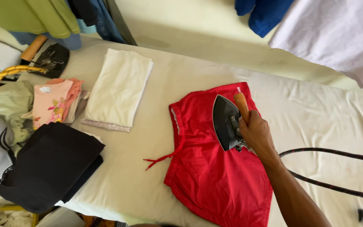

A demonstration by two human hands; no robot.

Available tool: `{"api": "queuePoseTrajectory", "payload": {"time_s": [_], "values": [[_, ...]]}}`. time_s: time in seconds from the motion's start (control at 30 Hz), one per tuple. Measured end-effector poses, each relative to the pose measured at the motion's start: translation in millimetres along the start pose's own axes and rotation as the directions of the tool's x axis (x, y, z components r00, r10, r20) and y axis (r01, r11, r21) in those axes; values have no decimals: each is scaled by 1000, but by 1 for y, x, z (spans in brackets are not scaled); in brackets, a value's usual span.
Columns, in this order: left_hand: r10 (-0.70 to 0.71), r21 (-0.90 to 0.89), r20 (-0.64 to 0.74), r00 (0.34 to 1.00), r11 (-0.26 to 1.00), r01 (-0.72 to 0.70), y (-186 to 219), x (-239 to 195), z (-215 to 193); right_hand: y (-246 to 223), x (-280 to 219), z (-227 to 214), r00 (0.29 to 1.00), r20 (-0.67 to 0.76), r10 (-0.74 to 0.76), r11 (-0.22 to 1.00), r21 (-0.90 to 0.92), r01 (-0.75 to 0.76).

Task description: The person irons a pair of red shorts on an ironing board, flipping and folding them as they go.

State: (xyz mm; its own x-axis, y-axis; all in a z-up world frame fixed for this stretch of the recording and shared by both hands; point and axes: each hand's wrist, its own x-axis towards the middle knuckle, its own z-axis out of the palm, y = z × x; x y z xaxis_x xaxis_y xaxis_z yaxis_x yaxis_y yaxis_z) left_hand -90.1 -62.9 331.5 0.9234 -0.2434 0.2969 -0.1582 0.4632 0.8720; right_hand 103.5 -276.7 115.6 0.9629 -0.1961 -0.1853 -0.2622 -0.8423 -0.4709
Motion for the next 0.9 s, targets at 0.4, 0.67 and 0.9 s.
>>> {"api": "queuePoseTrajectory", "payload": {"time_s": [0.4,0.67,0.9], "values": [[-286,317,-371,883,855,410,-169,102,-196,-49,61,102,975,68,-213,959,-176,222],[-214,372,-328,920,866,334,-209,144,-193,-70,65,85,945,328,-23,971,-216,99],[-226,444,-382,896,805,393,-201,138,-207,-46,130,27,938,195,288,939,-252,-236]]}}
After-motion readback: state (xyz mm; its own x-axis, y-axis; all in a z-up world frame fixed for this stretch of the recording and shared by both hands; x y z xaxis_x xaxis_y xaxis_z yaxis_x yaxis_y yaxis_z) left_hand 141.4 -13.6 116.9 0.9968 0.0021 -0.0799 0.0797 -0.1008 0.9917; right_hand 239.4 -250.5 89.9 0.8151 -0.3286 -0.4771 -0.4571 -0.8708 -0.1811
